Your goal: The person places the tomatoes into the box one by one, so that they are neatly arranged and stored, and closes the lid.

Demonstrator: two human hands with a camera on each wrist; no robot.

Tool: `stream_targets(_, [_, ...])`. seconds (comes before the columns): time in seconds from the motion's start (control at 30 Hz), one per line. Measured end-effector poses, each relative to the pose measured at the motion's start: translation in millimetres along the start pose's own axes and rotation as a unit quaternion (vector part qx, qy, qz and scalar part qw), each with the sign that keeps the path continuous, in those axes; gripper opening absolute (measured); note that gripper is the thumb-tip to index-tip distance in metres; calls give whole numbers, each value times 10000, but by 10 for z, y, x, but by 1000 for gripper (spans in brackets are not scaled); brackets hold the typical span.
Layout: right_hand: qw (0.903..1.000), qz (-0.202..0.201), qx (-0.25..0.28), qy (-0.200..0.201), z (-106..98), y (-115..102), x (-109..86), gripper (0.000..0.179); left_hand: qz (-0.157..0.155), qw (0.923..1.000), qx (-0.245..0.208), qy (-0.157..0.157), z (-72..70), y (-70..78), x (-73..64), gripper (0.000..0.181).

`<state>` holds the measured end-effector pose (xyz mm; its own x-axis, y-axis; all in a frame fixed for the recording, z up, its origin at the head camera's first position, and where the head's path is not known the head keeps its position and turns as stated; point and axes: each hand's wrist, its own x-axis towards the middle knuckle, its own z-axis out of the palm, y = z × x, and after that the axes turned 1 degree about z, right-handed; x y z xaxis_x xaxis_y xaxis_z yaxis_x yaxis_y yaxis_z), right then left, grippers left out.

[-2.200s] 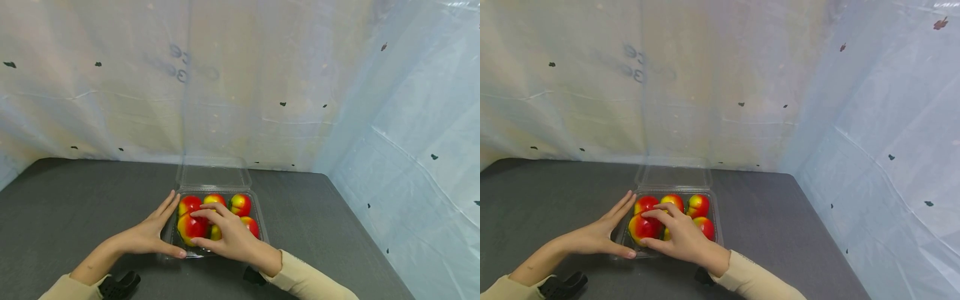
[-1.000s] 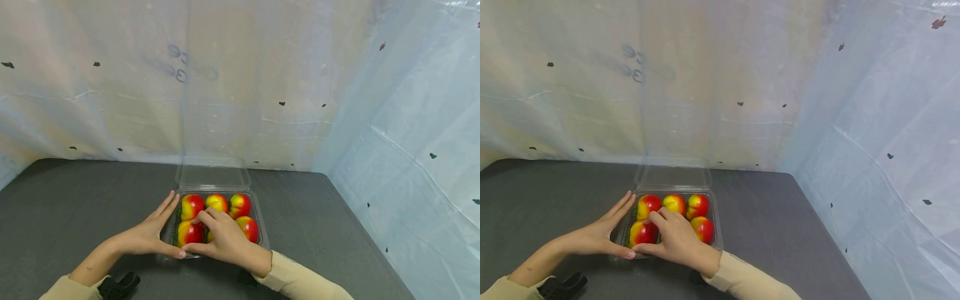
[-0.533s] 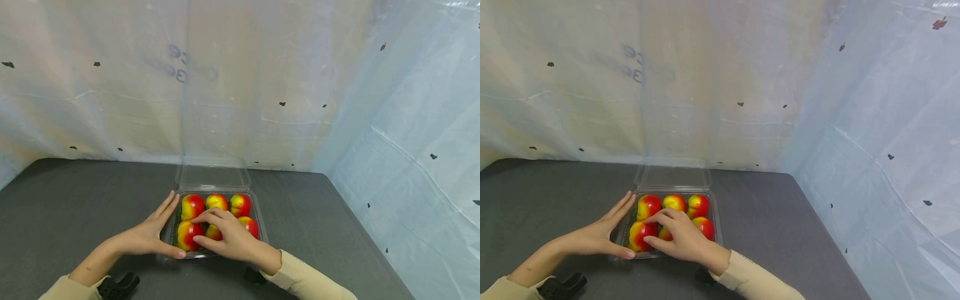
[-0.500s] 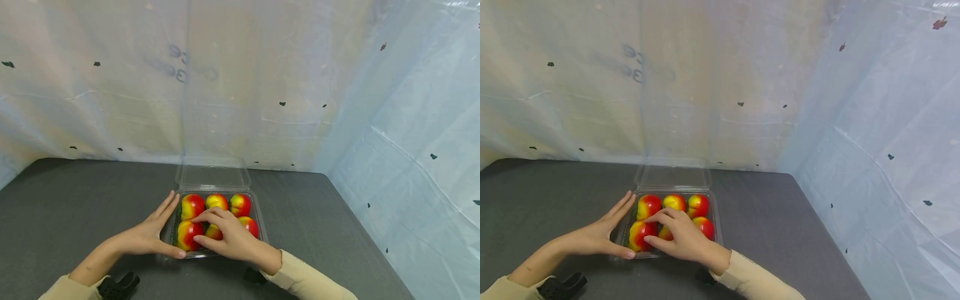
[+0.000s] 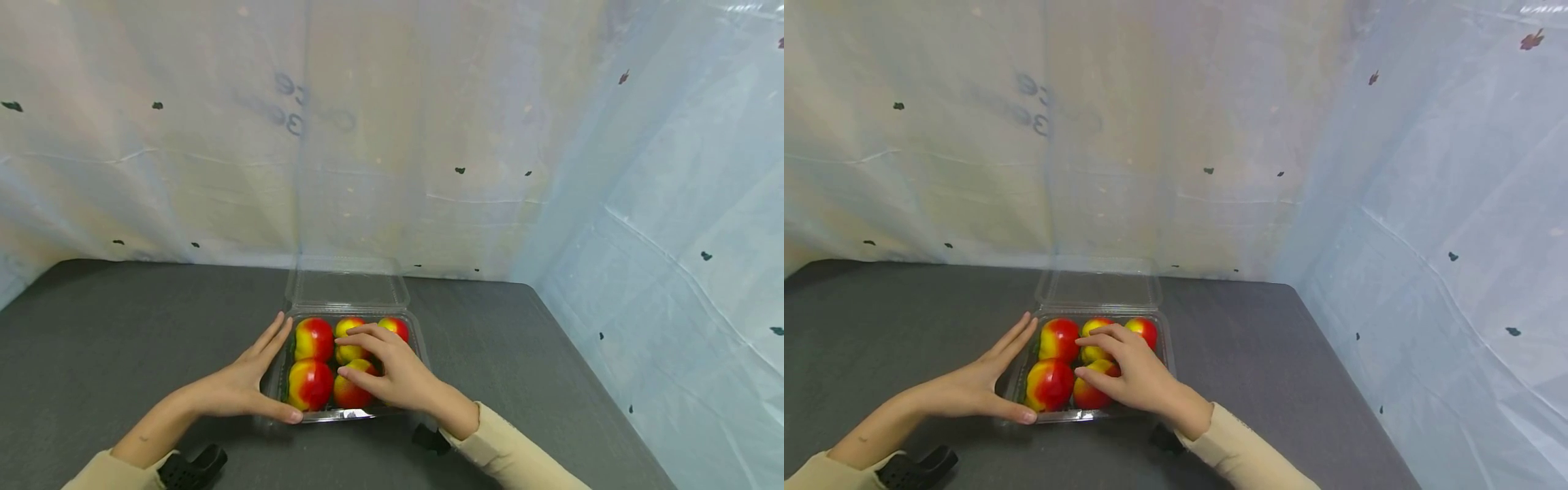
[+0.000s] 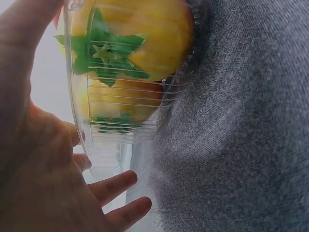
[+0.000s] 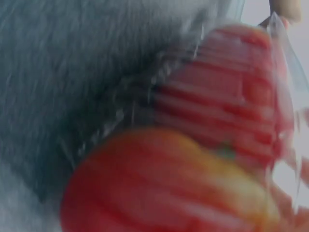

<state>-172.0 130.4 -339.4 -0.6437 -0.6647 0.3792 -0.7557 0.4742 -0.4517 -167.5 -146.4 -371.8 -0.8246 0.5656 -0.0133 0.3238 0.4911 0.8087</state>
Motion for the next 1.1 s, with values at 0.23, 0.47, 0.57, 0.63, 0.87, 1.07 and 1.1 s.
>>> stream_targets(0.23, [9993, 332, -94, 134, -152, 97, -47, 40, 34, 10000, -3, -3, -1, 2, -1, 127])
stream_targets(0.47, [9975, 627, -103, 323, -254, 230, -81, 38, 37, 10000, -60, -46, -4, -13, -3, 127])
stream_targets(0.57, [9967, 741, -25, 321, -284, 296, -97, 37, 56, 9999, -94, -59, -3, -22, -2, 126])
stream_targets(0.63, [9962, 796, -22, 349, -305, 341, -105, 37, 80, 9999, -117, -65, -2, -28, -1, 126])
stream_targets(0.87, [9925, 1125, 25, 481, -375, 504, -131, 36, 180, 9998, -108, -40, 4, -38, 4, 125])
stream_targets(1.07, [9892, 1350, 6, 571, -394, 617, -132, 35, 162, 9998, -122, -46, 2, -31, -3, 125])
stream_targets(1.1, [9887, 1376, -2, 594, -390, 640, -132, 35, 155, 9998, -133, -52, 1, -30, -3, 125])
